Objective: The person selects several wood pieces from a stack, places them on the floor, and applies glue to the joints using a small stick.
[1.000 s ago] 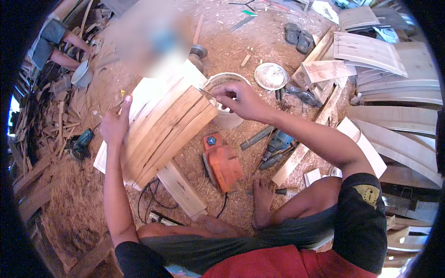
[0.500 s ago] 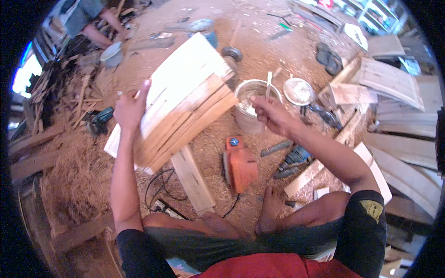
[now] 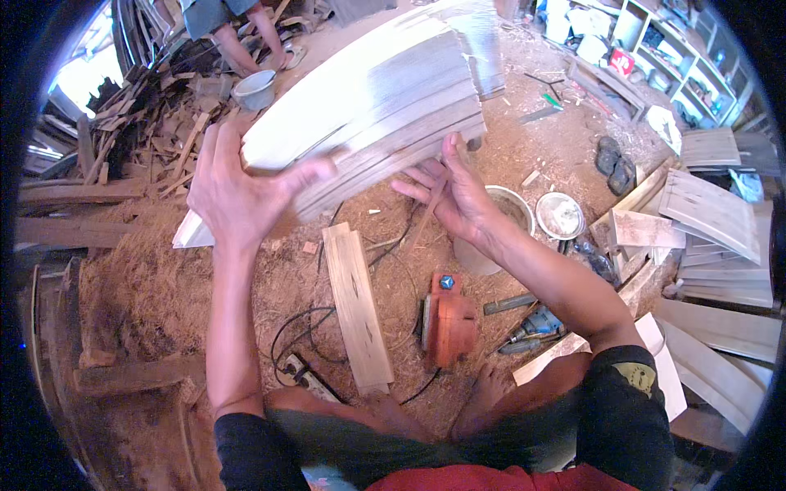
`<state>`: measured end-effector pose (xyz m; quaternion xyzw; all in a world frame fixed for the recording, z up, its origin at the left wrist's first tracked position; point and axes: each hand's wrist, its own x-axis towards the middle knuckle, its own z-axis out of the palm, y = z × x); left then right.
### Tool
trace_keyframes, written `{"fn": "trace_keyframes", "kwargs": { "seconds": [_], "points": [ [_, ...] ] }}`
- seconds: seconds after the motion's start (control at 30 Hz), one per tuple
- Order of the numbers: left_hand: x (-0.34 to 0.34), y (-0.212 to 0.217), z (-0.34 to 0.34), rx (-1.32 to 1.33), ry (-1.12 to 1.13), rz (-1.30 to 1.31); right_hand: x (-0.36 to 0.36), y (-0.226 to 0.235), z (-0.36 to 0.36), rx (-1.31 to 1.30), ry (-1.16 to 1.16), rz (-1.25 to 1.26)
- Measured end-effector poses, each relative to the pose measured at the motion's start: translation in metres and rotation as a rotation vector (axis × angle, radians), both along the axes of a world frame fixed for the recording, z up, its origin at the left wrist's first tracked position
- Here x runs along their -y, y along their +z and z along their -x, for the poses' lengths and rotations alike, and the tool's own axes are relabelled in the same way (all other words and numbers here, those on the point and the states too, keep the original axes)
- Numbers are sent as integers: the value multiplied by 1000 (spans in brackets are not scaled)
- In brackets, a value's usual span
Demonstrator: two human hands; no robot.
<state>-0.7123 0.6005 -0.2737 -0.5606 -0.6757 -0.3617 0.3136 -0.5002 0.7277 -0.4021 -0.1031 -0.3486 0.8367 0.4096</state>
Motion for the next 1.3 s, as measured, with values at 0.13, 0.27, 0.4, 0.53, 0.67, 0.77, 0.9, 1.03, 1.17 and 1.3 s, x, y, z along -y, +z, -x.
{"fn": "trace_keyframes", "kwargs": {
  "seconds": [0.13, 0.27, 0.4, 0.53, 0.67, 0.77, 0.9, 1.03, 1.17, 1.3],
  "points": [
    [16, -14, -1, -481, -120, 3, -44, 21, -13, -221, 57, -4],
    [9, -68, -3, 224, -346, 202, -53, 20, -26, -116, -31, -137],
    [8, -95, 20, 174, -379, 277, -82, -5, -62, 371, -26, -109],
    [8, -98, 37, -453, -326, 201, -104, -65, -141, 1385, -97, -700],
    [19, -86, 52, -625, -286, 226, -96, -84, -164, 2003, 392, -1272],
    [22, -81, 61, -722, -258, 202, -100, -151, -158, 1978, 30, -1498],
    [28, -75, 62, -775, -246, 189, -102, -170, -133, 2114, 98, -1773],
    [31, -76, 58, -773, -280, 182, -113, -206, -126, 2135, 82, -1937],
    [34, -78, 56, -734, -291, 208, -116, -194, -129, 2009, 149, -1757],
    [25, -82, 50, -659, -303, 240, -105, -177, -147, 1930, 199, -1913]
  ]
}}
